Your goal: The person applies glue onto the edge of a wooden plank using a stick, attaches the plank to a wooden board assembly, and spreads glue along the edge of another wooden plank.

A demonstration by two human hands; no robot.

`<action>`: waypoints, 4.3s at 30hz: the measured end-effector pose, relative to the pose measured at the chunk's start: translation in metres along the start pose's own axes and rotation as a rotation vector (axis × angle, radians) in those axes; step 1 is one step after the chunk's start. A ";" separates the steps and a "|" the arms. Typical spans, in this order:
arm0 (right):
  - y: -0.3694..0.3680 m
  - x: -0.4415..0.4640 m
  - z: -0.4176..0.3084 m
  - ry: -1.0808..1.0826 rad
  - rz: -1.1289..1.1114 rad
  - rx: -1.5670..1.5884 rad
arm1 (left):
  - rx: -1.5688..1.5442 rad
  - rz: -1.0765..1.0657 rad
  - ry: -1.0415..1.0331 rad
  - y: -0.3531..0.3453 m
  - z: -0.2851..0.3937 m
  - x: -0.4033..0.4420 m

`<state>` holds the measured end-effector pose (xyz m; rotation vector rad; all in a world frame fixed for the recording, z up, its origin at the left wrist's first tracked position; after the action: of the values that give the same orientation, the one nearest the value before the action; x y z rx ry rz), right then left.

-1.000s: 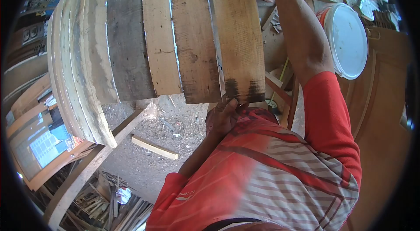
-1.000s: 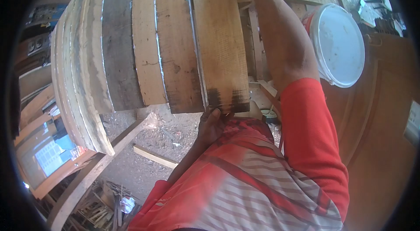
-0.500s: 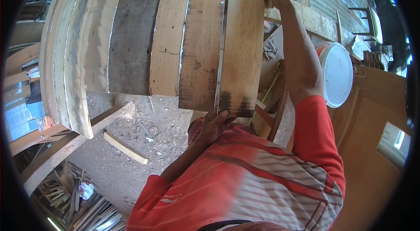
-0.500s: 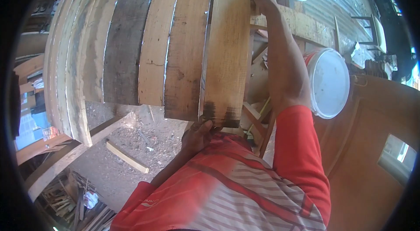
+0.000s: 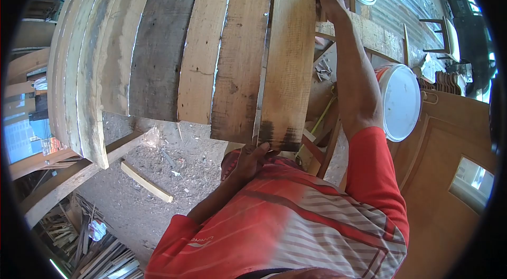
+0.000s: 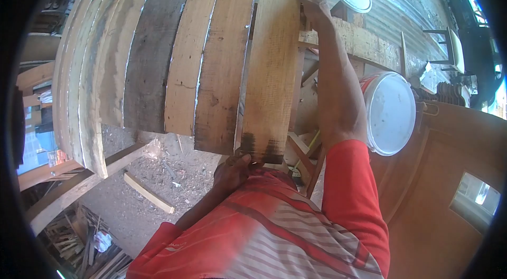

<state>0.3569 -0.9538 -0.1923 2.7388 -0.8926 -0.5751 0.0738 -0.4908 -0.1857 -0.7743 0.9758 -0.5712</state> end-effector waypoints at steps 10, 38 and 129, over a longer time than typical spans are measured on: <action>-0.002 -0.026 -0.023 0.001 0.060 -0.043 | 0.124 -0.008 0.054 0.002 -0.004 -0.001; 0.000 0.028 0.012 0.495 0.003 -0.055 | 0.216 0.013 -0.021 -0.002 -0.016 0.000; 0.089 -0.323 -0.323 0.831 0.307 0.073 | 0.862 -0.184 -0.080 -0.025 -0.002 0.007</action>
<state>0.2074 -0.8075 0.2240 2.4318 -1.0479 0.6196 0.0734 -0.5116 -0.1699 -0.1069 0.4971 -1.0165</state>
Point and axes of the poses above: each hand's wrist, its own x-axis towards the middle knuckle, its own y-axis out of the back of the hand, z = x × y, the point moved 7 cm from there along x, towards the middle knuckle, and after that the axes turned 1 degree about -z, right-handed, at the moved point
